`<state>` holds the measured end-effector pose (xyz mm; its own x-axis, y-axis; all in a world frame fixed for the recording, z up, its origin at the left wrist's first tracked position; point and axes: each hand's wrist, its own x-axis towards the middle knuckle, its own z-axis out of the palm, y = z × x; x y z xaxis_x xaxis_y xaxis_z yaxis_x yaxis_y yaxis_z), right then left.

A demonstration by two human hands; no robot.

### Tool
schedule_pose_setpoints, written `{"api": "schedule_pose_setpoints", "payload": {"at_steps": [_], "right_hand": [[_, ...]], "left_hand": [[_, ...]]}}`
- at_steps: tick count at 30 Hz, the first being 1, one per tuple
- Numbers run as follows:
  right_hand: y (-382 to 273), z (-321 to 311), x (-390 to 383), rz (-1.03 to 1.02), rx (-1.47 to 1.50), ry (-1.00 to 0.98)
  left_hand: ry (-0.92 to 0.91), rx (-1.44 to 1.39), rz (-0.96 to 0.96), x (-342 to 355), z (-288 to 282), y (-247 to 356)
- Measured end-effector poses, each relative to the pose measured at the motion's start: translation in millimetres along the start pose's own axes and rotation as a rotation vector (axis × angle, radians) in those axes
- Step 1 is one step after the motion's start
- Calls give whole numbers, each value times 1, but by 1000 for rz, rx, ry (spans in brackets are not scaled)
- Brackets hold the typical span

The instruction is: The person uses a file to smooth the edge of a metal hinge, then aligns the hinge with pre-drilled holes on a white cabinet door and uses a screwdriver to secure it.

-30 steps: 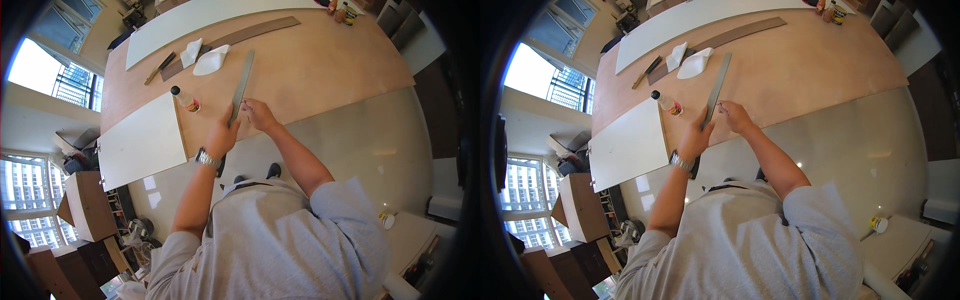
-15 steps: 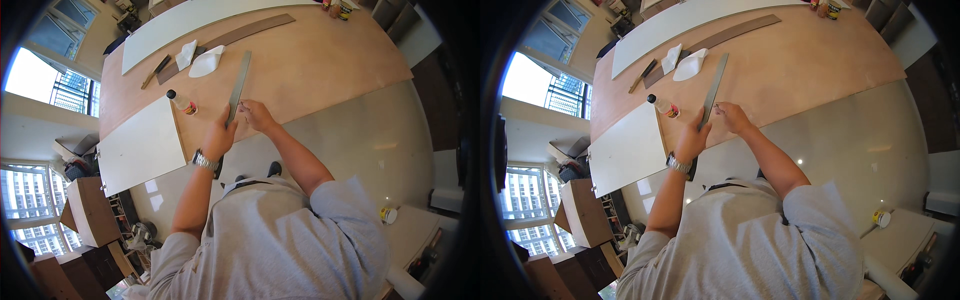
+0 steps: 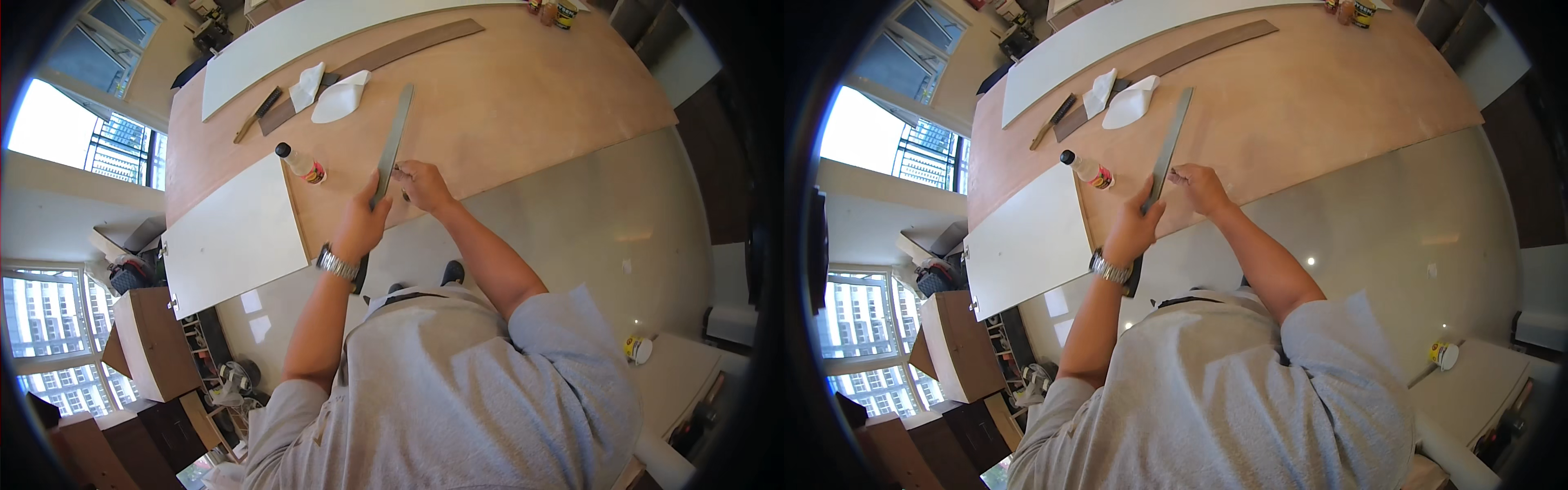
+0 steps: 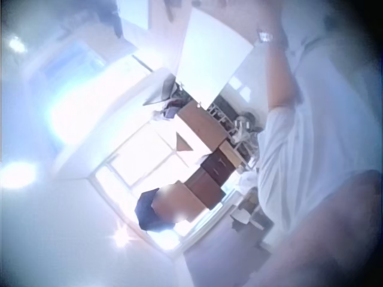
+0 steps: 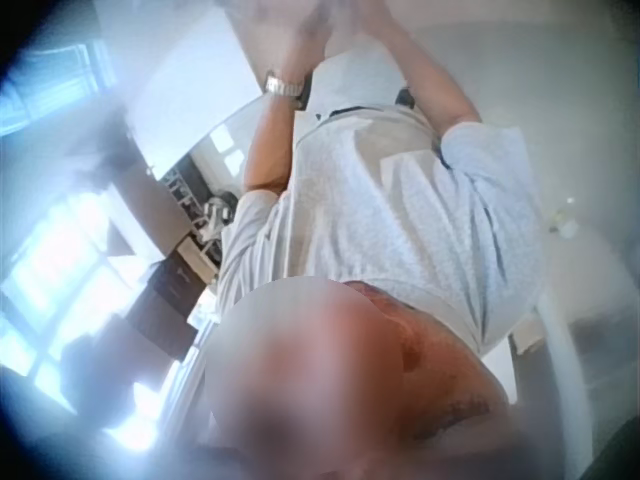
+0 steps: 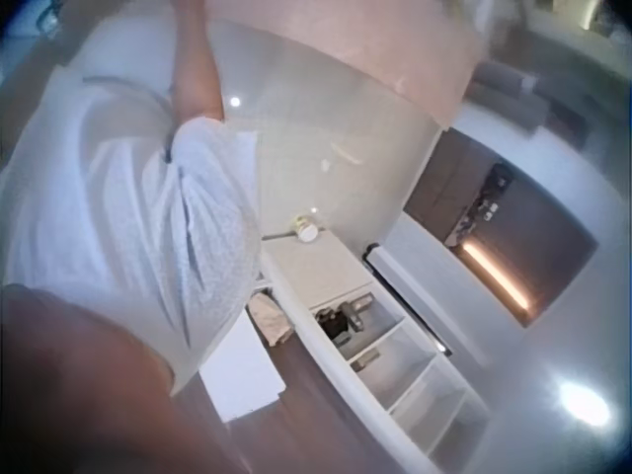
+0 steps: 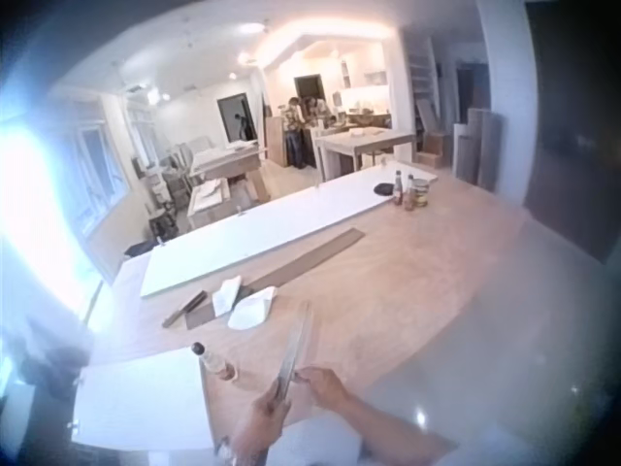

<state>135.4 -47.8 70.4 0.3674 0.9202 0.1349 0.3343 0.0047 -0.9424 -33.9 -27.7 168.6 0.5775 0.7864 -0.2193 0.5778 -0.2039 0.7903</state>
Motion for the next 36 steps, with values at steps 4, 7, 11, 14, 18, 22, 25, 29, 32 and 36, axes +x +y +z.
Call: {"api": "schedule_pose_setpoints", "payload": {"at_steps": [4,7,11,14,18,22,25,29,32,36], "right_hand": [[11,-1,-1,84,48,55],[0,-1,-2,49,-3,2],[3,9,-5,-141,12,92],[1,18,-3,-103,18,99],[13,16,0,-146,28,144],[5,11,-4,-135,-38,102],[0,18,-8,-124,-39,67],[-8,28,-10,-185,-79,94],[0,19,-10,-165,-107,152],[-2,17,-15,-85,-46,158]], "left_hand": [[13,65,-14,-56,-8,-4],[12,40,-5,-72,-4,-17],[28,92,25,-35,10,-18],[52,75,19,-8,0,-11],[63,122,12,-36,-8,-16],[-26,101,-130,-79,-14,-14],[-9,141,-32,-69,-6,-25],[13,104,10,-20,-15,-12],[-30,35,-104,-33,-24,8],[-84,-13,-223,-82,-24,8]]}}
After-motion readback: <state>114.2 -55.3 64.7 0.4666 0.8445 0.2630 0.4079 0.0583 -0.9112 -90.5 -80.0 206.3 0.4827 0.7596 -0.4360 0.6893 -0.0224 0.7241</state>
